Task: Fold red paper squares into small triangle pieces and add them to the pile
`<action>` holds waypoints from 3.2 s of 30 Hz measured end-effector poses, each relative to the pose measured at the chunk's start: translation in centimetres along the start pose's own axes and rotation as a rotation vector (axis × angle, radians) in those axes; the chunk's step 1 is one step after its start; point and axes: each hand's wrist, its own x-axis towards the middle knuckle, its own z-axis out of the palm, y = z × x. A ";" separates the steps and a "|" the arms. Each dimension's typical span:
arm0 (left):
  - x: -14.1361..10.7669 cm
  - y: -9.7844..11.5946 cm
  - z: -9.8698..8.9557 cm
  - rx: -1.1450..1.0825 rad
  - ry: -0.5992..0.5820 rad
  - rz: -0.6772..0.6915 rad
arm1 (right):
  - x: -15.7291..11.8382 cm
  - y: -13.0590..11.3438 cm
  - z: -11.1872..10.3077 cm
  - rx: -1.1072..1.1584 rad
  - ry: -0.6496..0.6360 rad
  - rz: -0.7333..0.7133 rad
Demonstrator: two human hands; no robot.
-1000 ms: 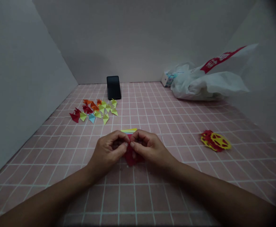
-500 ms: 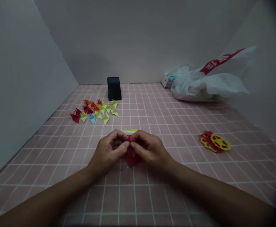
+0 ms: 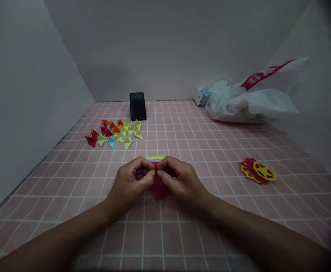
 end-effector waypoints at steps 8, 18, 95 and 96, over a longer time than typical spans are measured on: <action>-0.1 0.0 0.0 -0.194 -0.001 -0.062 | 0.0 0.1 0.0 0.221 0.018 0.078; 0.2 -0.1 -0.4 -0.303 -0.066 -0.088 | 0.1 0.5 0.1 0.375 -0.060 0.189; 0.3 -0.7 -1.0 -0.085 -0.027 0.350 | 0.1 0.0 -0.5 0.056 0.183 -0.025; 0.2 -0.6 -1.0 -0.076 -0.028 0.357 | 0.2 0.0 -0.5 0.074 0.197 -0.004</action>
